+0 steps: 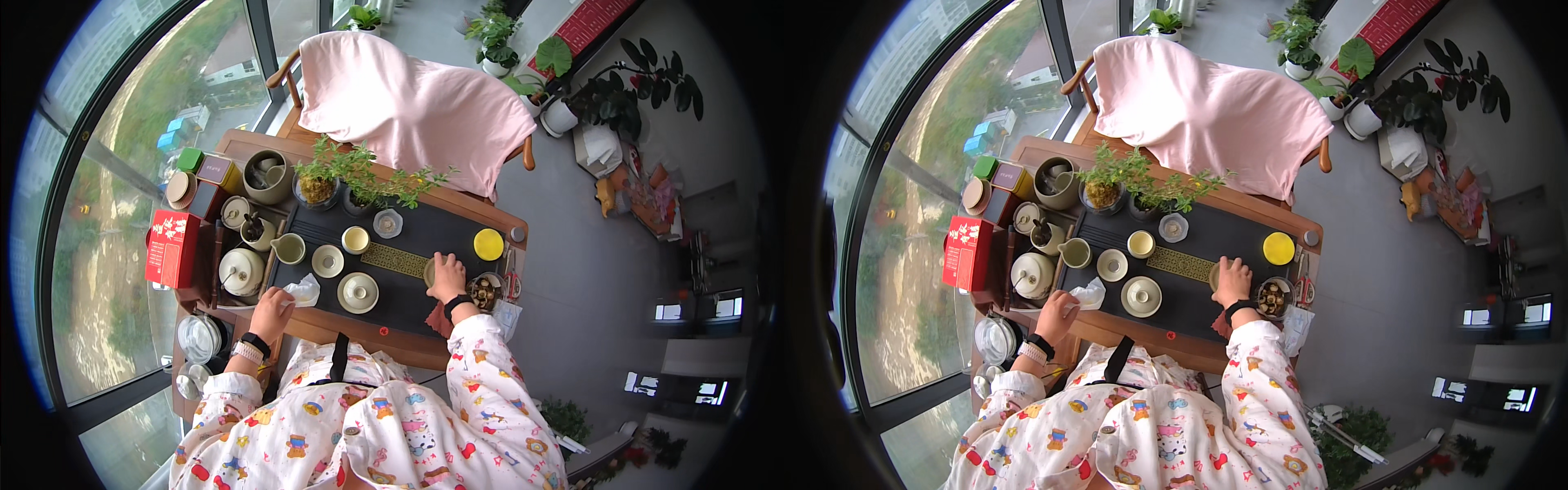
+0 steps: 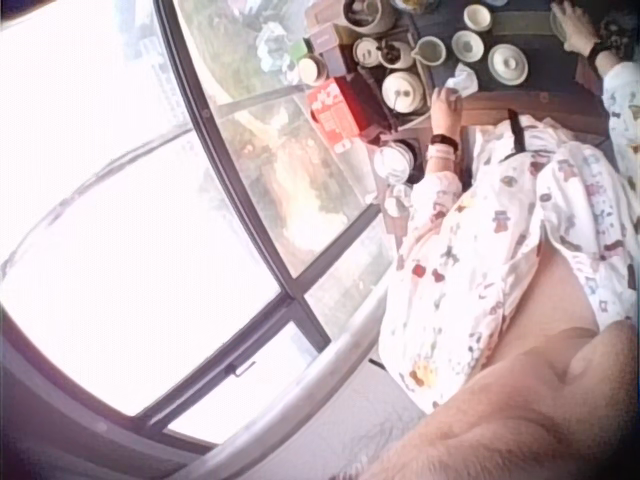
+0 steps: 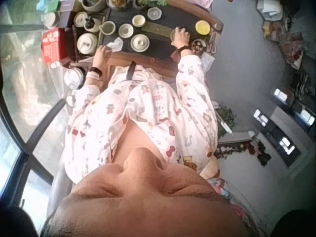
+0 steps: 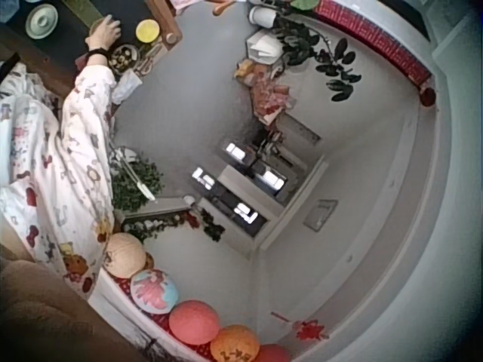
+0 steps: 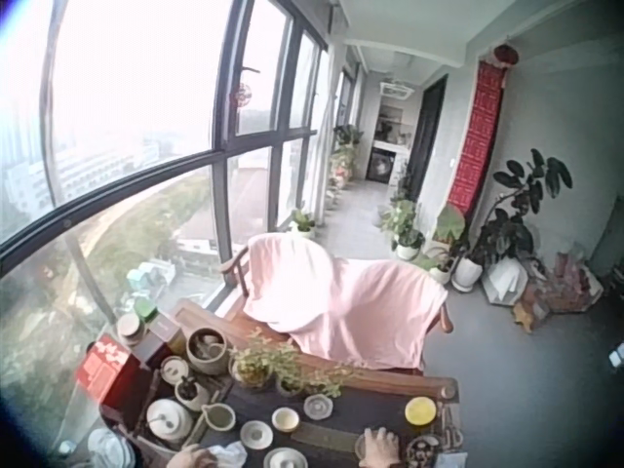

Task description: The person sweeps the floor with a broom and dustpan, then wipes a tea table with a cloth. The person moves around the living area, sweeping near furniture and a dining table, then cleans the tea table surface and items.

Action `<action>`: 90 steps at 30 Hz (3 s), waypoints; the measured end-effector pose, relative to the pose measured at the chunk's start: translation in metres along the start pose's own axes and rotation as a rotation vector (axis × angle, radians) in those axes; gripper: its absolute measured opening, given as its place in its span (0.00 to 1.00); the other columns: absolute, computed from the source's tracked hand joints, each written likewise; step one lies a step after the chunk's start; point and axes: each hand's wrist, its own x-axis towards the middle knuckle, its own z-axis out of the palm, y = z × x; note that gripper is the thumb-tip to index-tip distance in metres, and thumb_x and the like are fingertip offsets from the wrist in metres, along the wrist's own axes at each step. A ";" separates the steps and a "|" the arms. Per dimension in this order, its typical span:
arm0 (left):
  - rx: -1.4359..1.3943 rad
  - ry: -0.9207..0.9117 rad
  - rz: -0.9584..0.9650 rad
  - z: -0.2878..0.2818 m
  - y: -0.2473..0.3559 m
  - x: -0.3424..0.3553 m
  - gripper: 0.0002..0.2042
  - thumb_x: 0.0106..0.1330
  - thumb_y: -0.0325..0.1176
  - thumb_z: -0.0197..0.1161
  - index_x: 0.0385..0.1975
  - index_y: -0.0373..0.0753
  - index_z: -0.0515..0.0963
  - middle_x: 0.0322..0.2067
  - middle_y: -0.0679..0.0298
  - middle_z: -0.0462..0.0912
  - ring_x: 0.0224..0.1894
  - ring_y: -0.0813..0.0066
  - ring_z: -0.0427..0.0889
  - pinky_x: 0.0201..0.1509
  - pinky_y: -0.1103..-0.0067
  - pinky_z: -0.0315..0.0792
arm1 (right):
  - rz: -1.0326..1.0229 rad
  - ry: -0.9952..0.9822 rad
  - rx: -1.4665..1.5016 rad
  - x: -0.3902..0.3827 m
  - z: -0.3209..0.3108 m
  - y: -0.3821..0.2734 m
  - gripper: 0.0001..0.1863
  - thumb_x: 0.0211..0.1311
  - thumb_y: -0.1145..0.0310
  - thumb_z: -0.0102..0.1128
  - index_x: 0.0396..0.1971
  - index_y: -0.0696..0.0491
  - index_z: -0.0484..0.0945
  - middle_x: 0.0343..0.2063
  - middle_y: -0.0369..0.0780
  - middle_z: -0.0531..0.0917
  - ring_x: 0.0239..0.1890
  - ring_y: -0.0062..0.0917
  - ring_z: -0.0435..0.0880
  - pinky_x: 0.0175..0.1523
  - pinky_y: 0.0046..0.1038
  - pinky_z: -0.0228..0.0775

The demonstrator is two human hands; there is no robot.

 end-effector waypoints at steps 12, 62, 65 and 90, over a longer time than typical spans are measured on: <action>-0.121 0.042 0.229 -0.030 0.098 0.036 0.09 0.61 0.25 0.66 0.41 0.39 0.80 0.45 0.55 0.79 0.46 0.51 0.81 0.48 0.67 0.77 | -0.316 -0.020 0.129 -0.091 0.010 -0.072 0.55 0.30 0.65 0.82 0.67 0.48 0.65 0.56 0.47 0.69 0.58 0.43 0.71 0.65 0.43 0.63; 0.028 -0.282 0.399 0.032 0.070 0.047 0.17 0.59 0.29 0.68 0.49 0.39 0.79 0.59 0.55 0.75 0.63 0.54 0.73 0.66 0.65 0.70 | -0.056 -0.042 0.689 0.018 0.065 -0.029 0.10 0.61 0.67 0.53 0.34 0.55 0.82 0.38 0.50 0.82 0.40 0.46 0.84 0.45 0.43 0.77; 0.039 -0.314 0.402 0.032 0.073 0.048 0.17 0.59 0.29 0.67 0.50 0.40 0.79 0.59 0.56 0.74 0.64 0.54 0.72 0.66 0.65 0.70 | -0.317 0.152 0.812 0.028 0.061 -0.104 0.05 0.58 0.74 0.56 0.29 0.53 0.81 0.38 0.47 0.81 0.39 0.43 0.83 0.45 0.41 0.75; 0.072 -0.334 0.379 0.023 0.079 0.060 0.18 0.59 0.27 0.67 0.50 0.40 0.79 0.60 0.56 0.73 0.64 0.53 0.72 0.66 0.64 0.69 | 0.281 0.066 0.756 0.022 0.048 -0.028 0.07 0.63 0.70 0.54 0.34 0.54 0.81 0.40 0.46 0.80 0.45 0.43 0.82 0.49 0.42 0.75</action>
